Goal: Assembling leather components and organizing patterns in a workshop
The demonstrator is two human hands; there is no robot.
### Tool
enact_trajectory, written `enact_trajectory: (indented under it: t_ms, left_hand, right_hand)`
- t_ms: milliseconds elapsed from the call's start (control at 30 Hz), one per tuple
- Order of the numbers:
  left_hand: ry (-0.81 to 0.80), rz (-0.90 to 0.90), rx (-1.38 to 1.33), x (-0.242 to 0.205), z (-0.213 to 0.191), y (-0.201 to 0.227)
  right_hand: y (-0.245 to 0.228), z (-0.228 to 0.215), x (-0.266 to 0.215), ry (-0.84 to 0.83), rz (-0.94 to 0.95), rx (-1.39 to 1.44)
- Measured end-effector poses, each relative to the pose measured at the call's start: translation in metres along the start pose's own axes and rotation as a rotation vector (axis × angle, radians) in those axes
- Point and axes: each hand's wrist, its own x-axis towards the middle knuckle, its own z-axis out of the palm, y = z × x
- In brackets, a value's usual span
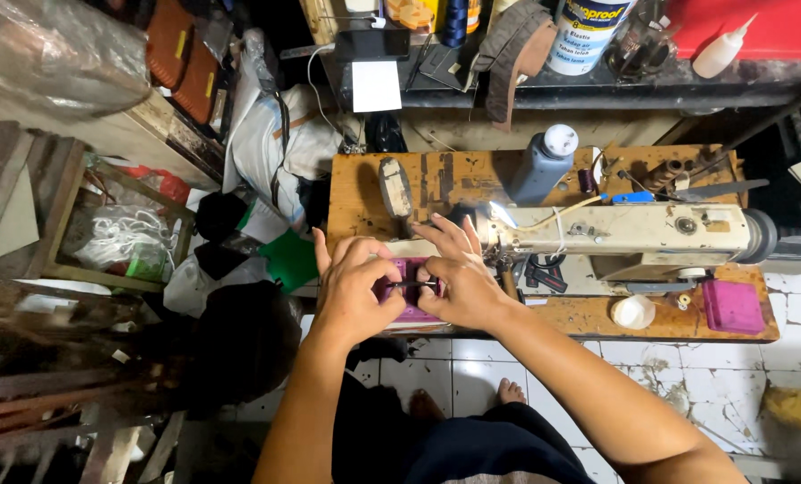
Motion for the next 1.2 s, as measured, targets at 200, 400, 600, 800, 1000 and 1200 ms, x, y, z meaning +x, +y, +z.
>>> enact_trajectory:
  t_ms: [200,400,600,800,1000,1200]
  left_hand:
    - [0.0,-0.013,0.0,-0.006,0.006,-0.007]
    - [-0.026,-0.033,0.014,-0.008,0.018,-0.007]
    - [-0.03,-0.066,-0.031,-0.004,0.032,-0.001]
    - [-0.057,-0.079,-0.062,-0.003,0.043,0.004]
    - [-0.044,-0.064,-0.066,-0.003,0.051,0.007]
    - [-0.029,-0.054,-0.081,-0.001,0.055,0.01]
  right_hand:
    - [0.007,0.003,-0.004,0.001,0.013,-0.004]
    - [0.008,-0.007,-0.01,-0.015,0.035,-0.049]
    - [0.015,-0.013,-0.016,-0.014,0.055,-0.056]
    - [0.011,-0.03,-0.017,0.006,0.016,-0.144]
    - [0.01,-0.04,-0.016,0.02,-0.028,-0.178]
    - [0.003,-0.045,-0.011,0.031,-0.052,-0.172]
